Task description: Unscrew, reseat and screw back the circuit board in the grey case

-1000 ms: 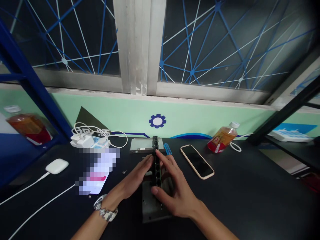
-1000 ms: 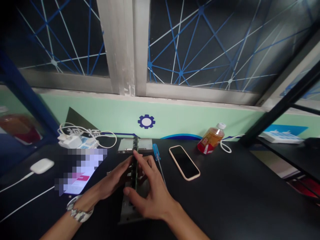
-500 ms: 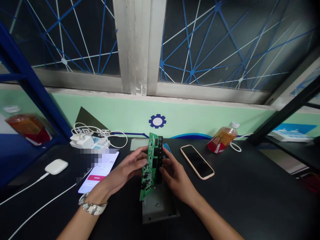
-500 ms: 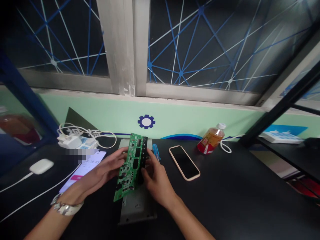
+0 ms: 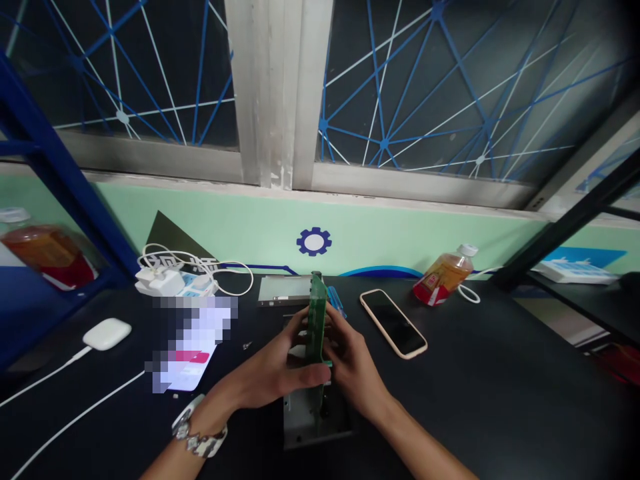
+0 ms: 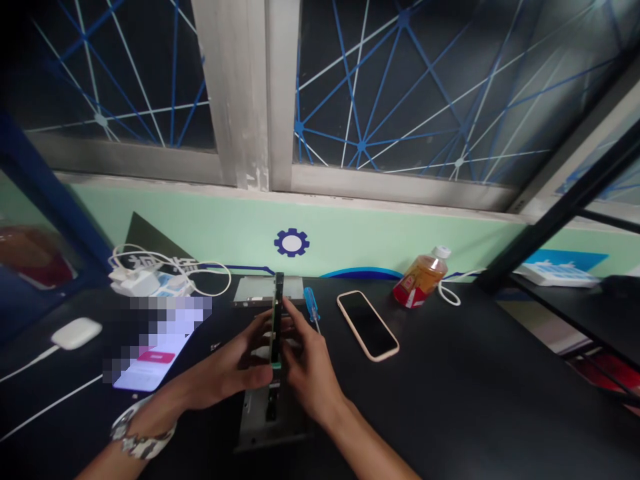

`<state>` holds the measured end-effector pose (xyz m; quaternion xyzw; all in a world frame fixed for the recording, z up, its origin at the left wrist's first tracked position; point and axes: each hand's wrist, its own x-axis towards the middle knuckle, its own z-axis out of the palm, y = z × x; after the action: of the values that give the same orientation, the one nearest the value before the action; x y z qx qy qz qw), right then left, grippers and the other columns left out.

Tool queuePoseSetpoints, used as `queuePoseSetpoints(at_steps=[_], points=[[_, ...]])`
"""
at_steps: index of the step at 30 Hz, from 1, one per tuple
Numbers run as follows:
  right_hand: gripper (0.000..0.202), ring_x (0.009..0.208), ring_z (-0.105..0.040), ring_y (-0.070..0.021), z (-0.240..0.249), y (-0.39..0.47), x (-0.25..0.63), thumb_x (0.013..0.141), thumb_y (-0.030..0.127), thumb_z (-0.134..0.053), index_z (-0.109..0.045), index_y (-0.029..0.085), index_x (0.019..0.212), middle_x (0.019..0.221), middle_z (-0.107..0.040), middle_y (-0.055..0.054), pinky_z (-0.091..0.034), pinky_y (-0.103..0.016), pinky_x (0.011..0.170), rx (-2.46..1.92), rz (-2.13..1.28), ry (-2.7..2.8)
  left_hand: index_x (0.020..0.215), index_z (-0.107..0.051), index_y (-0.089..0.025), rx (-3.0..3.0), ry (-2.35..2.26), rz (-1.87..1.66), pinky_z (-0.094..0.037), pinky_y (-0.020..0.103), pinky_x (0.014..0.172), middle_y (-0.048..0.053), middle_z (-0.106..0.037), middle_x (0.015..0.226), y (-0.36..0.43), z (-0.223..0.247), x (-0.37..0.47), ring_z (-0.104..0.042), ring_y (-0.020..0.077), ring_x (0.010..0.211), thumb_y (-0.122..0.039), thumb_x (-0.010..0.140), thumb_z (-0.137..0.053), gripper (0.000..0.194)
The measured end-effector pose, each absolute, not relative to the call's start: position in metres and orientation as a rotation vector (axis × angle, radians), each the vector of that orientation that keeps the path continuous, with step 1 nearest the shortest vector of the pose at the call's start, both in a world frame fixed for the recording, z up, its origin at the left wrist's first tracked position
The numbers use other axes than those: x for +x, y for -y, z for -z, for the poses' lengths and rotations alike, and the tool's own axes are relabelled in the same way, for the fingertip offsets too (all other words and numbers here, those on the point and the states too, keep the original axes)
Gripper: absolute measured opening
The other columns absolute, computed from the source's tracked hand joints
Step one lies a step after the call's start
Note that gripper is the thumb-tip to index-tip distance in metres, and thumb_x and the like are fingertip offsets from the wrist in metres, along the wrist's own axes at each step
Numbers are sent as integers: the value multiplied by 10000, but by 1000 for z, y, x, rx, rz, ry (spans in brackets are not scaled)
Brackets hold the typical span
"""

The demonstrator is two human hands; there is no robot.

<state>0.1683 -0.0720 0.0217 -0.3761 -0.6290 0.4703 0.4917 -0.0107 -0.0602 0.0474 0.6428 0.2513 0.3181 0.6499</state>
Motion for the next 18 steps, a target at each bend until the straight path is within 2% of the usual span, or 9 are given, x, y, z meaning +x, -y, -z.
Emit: queuePoseSetpoints(at_steps=[4,7,13,18], points=[[630,1017,-650,-183,-21,70,170,913,153,-525,-349,293,1502,1196,-646,-67,-518,-363,924,-935,-1139,1521,1523,-241,-337,1431,-516,-710,-384,537,1087,132,-447,1476,58,-49,-13,-440,358,1342,-342,698,-848,1024],[617,1022,-649,-184,-21,69,170,912,173,-544,-366,276,1495,1192,-648,-74,-511,-363,936,-942,-1131,1505,1520,-248,-340,1423,-504,-714,-384,518,1087,125,-453,1471,57,-48,-13,-460,343,1326,-326,732,-825,977],[572,1031,-656,-201,-25,68,168,906,229,-591,-423,247,1452,1177,-664,-89,-521,-360,916,-914,-1219,1411,1515,-269,-331,1429,-550,-739,-451,478,1002,119,-441,1465,58,-44,-15,-508,330,1247,-502,855,-664,788],[598,1029,-662,-223,-25,66,171,837,276,-690,-492,235,1401,1163,-683,-89,-516,-384,919,-865,-1345,1315,1533,-204,-300,1462,-594,-765,-432,505,989,138,-479,1379,60,-40,-10,-558,310,1113,-619,811,-648,905]])
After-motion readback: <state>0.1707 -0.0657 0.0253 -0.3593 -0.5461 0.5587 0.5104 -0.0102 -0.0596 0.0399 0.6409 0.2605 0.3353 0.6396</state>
